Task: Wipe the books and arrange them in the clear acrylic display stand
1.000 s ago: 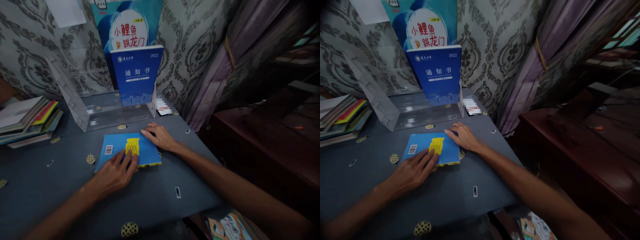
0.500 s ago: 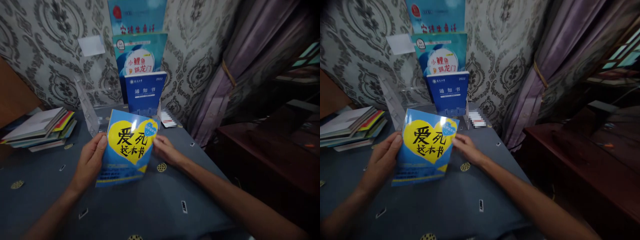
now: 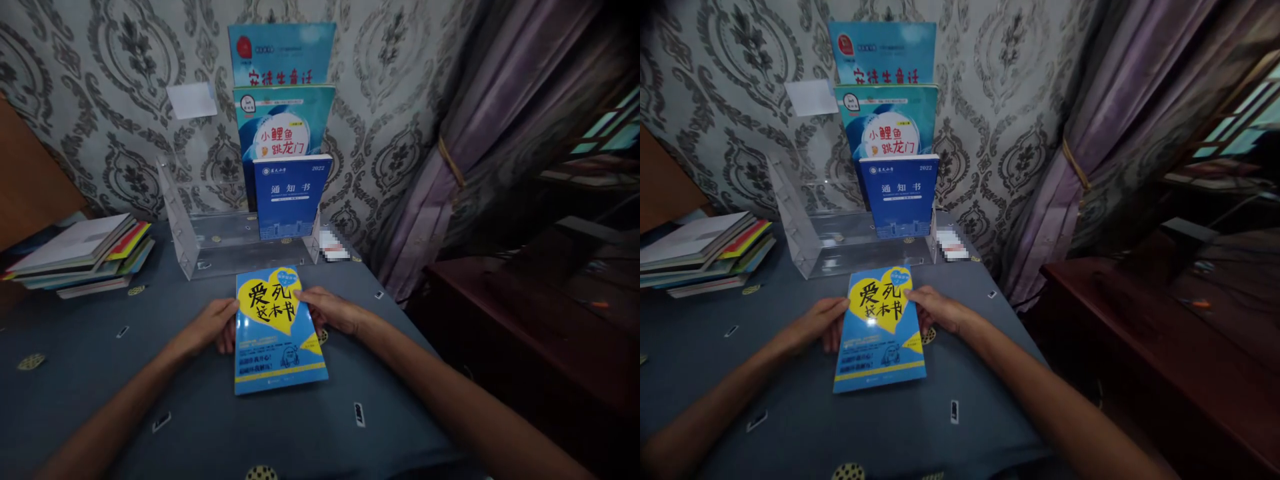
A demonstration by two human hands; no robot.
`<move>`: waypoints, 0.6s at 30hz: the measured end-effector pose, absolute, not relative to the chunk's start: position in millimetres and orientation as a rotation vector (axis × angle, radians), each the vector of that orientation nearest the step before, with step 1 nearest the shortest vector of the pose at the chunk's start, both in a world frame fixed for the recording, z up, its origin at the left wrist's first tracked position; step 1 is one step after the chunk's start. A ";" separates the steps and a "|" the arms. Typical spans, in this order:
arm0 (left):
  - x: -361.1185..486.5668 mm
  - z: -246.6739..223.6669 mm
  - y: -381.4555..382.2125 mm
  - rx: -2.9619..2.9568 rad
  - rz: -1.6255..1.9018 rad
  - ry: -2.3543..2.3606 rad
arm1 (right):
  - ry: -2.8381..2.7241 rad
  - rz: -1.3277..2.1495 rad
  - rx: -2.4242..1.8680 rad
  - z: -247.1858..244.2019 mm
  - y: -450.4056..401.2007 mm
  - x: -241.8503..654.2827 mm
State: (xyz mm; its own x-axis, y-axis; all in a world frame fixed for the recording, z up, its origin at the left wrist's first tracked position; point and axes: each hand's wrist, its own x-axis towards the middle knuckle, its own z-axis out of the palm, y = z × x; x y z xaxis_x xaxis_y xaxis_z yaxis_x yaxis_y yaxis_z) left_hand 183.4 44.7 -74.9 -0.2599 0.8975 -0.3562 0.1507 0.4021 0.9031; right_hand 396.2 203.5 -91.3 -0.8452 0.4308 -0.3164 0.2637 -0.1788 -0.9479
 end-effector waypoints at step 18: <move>184.7 -104.4 41.0 2.261 0.742 2.209 | -2.746 0.569 -0.204 -87.2 153.8 342.3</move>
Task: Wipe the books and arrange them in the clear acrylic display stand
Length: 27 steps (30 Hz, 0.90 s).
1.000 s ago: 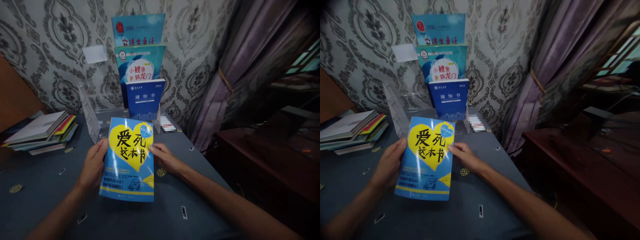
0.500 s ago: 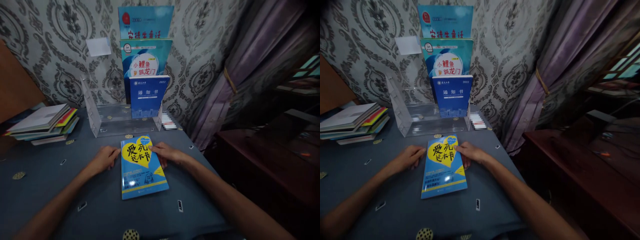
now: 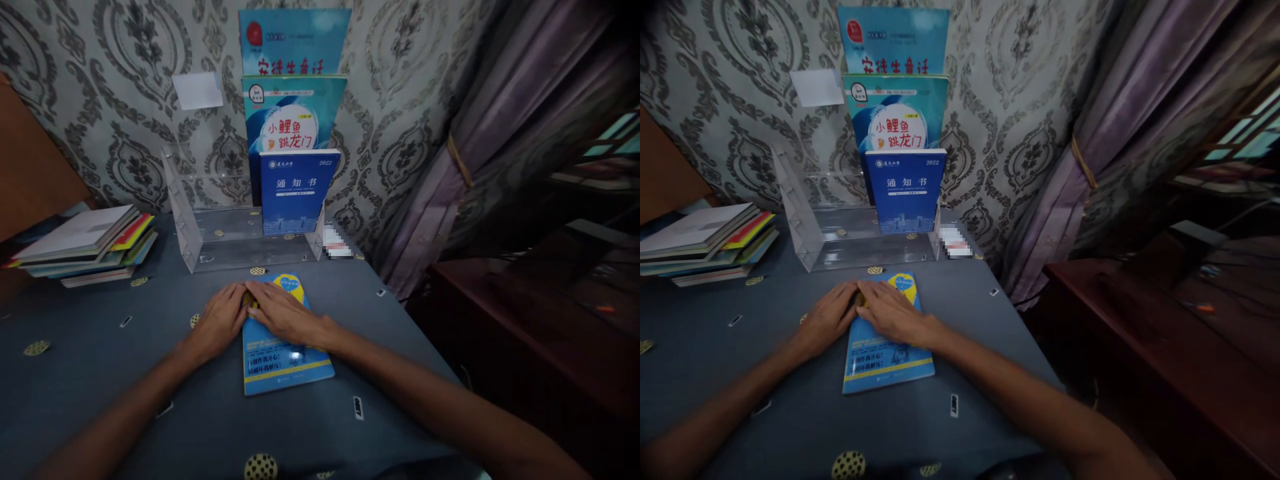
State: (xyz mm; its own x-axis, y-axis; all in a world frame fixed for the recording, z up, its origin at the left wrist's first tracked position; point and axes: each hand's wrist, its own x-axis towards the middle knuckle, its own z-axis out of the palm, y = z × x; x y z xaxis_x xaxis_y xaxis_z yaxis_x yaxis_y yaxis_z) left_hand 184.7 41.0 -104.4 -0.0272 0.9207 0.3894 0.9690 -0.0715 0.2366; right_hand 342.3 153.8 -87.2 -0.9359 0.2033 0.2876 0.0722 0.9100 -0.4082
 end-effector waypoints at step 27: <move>187.9 -102.7 43.6 -2.123 -0.530 -2.135 | -2.892 0.345 -0.382 -101.3 115.8 420.0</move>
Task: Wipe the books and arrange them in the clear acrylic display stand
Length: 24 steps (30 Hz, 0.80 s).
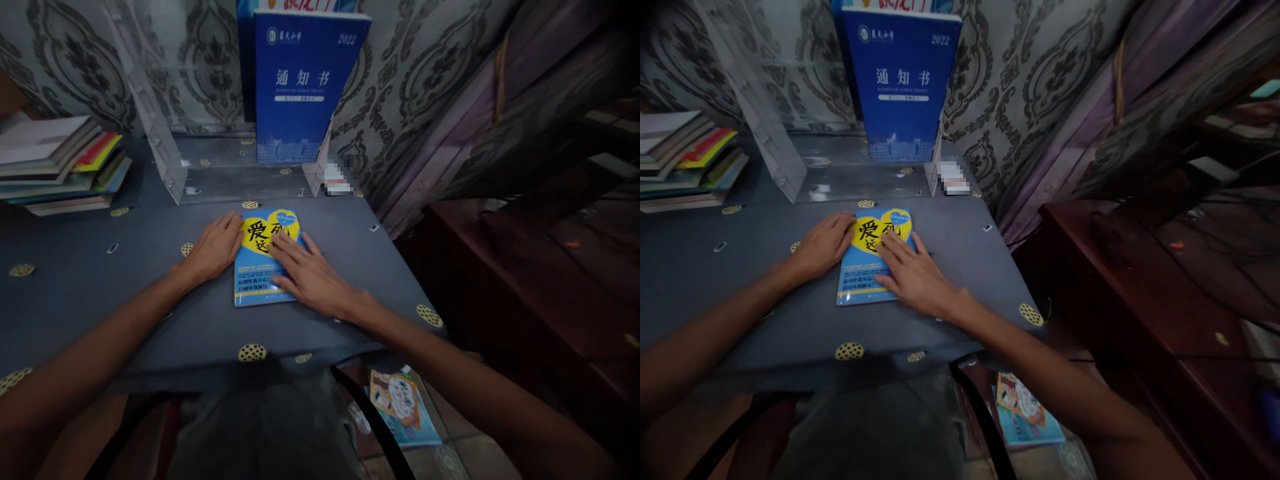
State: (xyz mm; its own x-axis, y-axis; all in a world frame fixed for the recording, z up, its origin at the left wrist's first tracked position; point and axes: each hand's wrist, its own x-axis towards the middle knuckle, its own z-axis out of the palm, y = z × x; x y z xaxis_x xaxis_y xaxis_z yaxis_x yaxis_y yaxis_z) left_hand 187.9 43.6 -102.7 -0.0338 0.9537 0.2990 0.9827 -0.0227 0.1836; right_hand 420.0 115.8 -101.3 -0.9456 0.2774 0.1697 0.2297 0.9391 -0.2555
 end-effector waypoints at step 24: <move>184.1 -110.8 42.6 -2.101 -0.702 -2.163 | -2.878 0.685 -0.428 -89.3 98.9 444.9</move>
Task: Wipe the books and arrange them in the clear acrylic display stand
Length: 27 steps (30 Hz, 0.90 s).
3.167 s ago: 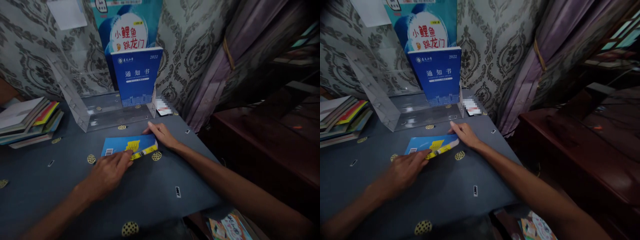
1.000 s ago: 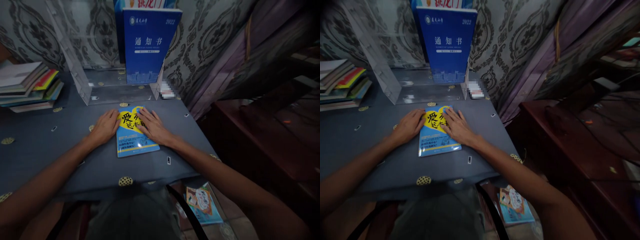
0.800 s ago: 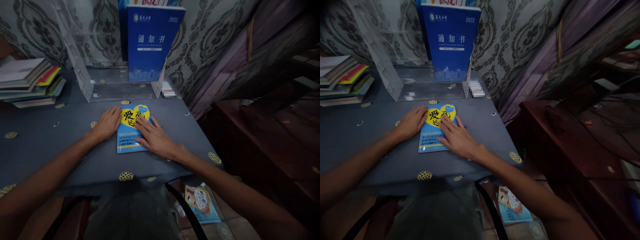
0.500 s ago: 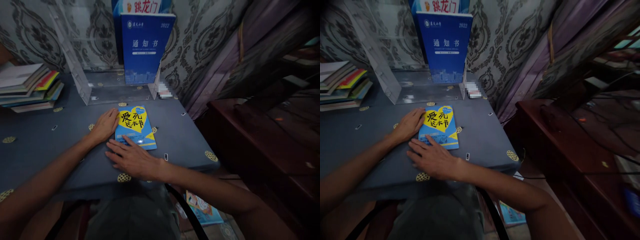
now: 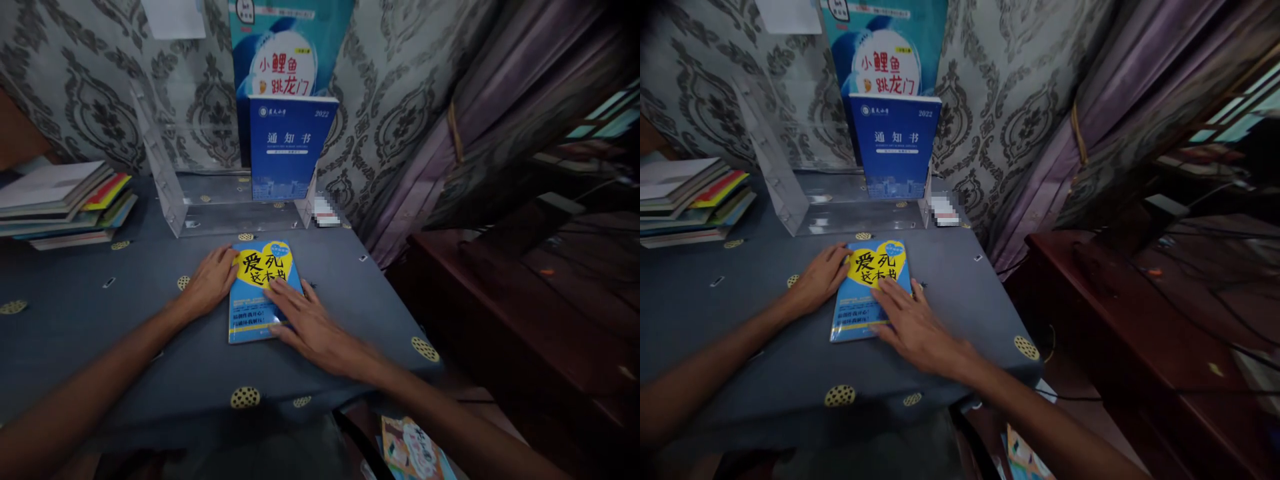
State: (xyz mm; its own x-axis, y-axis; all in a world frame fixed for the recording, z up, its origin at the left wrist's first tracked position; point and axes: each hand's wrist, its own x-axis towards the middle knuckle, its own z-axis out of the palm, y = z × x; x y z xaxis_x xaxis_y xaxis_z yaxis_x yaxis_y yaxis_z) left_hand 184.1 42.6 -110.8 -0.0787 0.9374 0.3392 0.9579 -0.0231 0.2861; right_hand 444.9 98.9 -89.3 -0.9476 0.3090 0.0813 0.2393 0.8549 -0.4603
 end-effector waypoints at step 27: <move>208.0 -95.9 52.5 -0.914 -3.076 -2.608 | -2.362 0.912 -0.725 -119.7 171.1 385.9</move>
State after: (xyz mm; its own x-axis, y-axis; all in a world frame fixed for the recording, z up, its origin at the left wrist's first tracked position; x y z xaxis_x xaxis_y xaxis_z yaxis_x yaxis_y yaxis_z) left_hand 208.0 52.5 -95.9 -0.4702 0.8388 -0.2743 -0.4079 0.0691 0.9104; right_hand 385.9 171.1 -119.7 -0.7320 0.6308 0.2574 0.2940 0.6332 -0.7160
